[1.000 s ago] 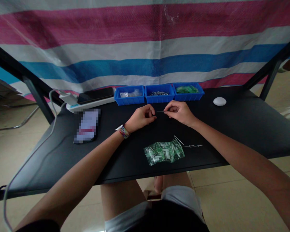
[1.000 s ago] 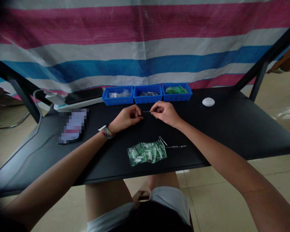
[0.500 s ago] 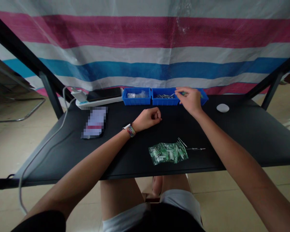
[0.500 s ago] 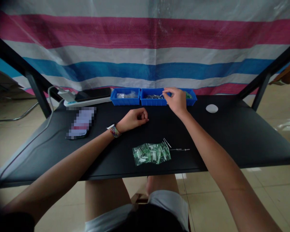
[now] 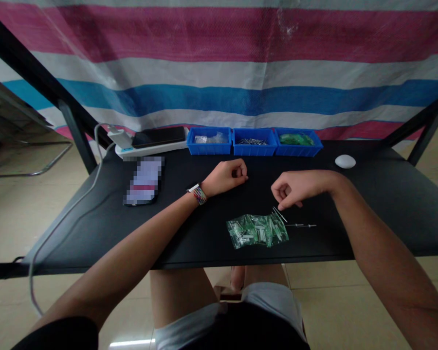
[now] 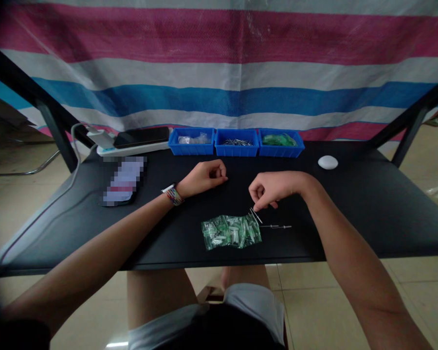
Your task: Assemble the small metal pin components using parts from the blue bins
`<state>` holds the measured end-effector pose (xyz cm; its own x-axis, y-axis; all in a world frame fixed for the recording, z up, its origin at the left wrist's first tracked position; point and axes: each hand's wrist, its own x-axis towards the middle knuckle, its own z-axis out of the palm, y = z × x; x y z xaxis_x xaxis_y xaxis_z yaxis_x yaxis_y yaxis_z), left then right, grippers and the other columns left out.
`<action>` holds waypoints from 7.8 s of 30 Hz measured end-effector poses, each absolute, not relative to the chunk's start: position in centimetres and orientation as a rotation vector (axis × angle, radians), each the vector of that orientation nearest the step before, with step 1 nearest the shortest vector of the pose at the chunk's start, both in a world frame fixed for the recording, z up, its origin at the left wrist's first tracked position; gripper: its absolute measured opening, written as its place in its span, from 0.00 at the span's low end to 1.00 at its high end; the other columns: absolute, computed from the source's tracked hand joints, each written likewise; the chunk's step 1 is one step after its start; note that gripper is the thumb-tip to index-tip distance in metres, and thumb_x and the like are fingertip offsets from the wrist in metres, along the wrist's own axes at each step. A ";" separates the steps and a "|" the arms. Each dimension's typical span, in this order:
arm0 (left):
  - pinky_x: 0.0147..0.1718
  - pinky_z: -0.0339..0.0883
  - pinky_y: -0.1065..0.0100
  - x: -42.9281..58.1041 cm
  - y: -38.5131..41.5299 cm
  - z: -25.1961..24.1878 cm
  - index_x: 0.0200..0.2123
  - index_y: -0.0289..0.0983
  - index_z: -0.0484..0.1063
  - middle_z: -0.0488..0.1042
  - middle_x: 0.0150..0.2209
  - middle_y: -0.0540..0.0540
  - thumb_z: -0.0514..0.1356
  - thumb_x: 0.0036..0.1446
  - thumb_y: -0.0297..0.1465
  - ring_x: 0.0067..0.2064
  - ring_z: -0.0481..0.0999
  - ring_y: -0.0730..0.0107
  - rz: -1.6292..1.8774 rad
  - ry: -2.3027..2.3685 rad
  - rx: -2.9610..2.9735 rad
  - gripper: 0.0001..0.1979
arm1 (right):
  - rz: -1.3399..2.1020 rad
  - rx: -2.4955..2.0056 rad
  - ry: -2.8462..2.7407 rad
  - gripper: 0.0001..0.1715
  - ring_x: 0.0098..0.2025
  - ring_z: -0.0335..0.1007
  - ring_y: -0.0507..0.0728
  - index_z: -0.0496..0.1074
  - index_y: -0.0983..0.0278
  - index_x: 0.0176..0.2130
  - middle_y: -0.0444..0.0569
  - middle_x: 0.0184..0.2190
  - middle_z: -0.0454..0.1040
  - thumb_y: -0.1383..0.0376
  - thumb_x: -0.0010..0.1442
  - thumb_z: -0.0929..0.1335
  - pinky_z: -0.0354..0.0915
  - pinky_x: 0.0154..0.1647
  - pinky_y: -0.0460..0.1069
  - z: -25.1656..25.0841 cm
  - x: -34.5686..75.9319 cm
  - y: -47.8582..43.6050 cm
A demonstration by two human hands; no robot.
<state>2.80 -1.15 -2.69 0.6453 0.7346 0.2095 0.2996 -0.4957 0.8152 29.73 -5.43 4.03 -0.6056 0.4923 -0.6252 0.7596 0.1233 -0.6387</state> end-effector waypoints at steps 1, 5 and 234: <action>0.27 0.57 0.72 2.8 -1.2 -2.6 0.34 0.37 0.72 0.70 0.25 0.54 0.65 0.59 0.32 0.25 0.67 0.75 0.704 0.809 2.076 0.06 | -1.454 1.226 2.081 0.20 0.24 0.73 0.53 0.75 0.63 0.30 0.44 0.23 0.77 0.50 0.53 0.77 0.62 0.27 0.47 4.1 29.6 -5.9; 0.27 0.58 0.72 2.9 -1.3 -2.5 0.34 0.37 0.71 0.70 0.24 0.53 0.65 0.59 0.32 0.25 0.68 0.75 0.700 0.825 2.044 0.06 | -1.301 1.312 2.014 0.21 0.23 0.75 0.54 0.72 0.62 0.26 0.43 0.21 0.76 0.51 0.49 0.79 0.60 0.25 0.47 4.4 28.8 -7.0; 0.28 0.71 0.71 2.1 -0.1 -2.3 0.38 0.32 0.77 0.85 0.38 0.36 0.60 0.64 0.51 0.31 0.84 0.65 0.804 0.754 1.408 0.25 | -0.387 1.830 3.512 0.12 0.50 0.77 0.60 0.81 0.57 0.46 0.52 0.50 0.77 0.66 0.71 0.67 0.72 0.56 0.56 -2.1 24.8 -5.5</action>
<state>2.10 -0.08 -2.30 0.5383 0.8425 0.0184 -0.0354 0.0008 0.9994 24.80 -5.51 -2.09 -0.3165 0.7497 0.5812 0.6054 0.6313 -0.4847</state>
